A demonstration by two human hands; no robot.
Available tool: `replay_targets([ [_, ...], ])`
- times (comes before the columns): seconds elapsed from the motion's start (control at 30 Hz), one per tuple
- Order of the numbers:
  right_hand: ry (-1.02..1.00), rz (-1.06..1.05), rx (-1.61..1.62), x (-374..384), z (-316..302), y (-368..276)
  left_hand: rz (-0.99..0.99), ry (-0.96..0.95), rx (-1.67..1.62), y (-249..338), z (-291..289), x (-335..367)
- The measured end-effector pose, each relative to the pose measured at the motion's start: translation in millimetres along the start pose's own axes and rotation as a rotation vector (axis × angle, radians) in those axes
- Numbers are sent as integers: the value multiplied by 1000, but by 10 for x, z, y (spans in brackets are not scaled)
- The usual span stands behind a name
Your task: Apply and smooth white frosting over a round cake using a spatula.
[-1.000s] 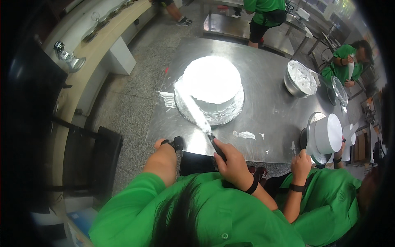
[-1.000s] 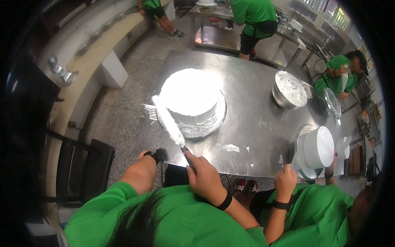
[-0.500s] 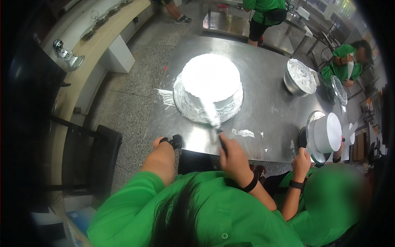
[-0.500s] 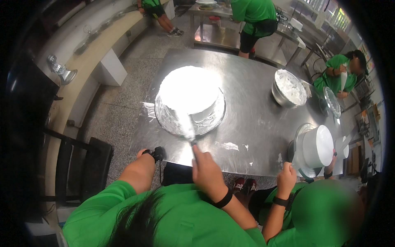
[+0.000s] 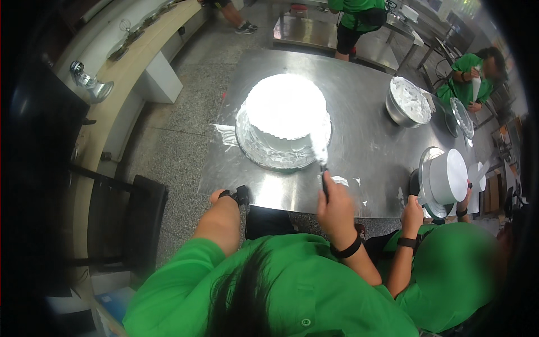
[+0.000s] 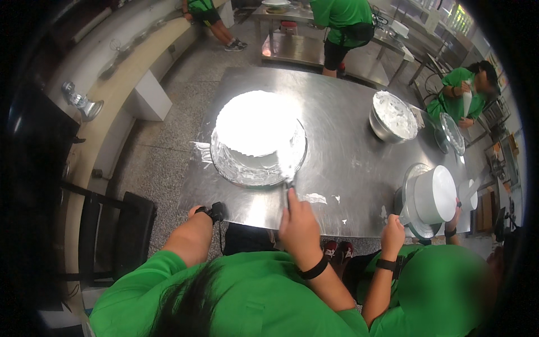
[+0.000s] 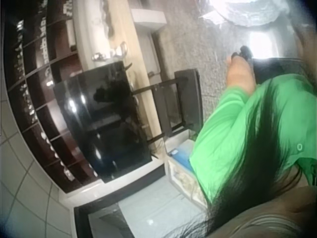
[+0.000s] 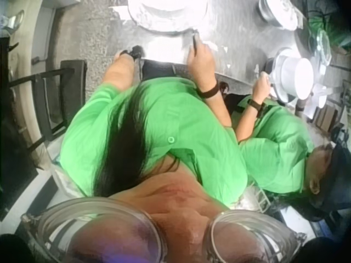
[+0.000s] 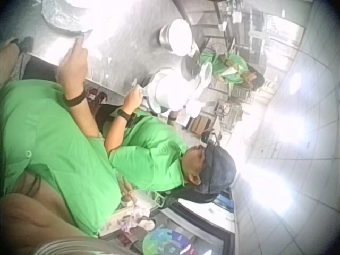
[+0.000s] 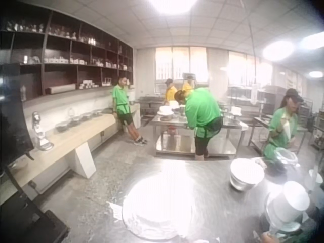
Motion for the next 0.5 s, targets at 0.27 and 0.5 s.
replay_targets([
  [0.27,-198,-160,226,-104,103,-443,-29,-33,-131,29,-76,-185],
  [0.5,155,7,73,132,-230,105,40,-19,-20,58,-4,-94],
])
Point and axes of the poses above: each hand's wrist, its own x-axis towards the middle knuckle, its own z-axis out of the palm, y = z × x, the point moved 10 cm from there along x, towards the middle knuckle, and after that the axes turned 13 degrees about -x, right-handed, at the moved point
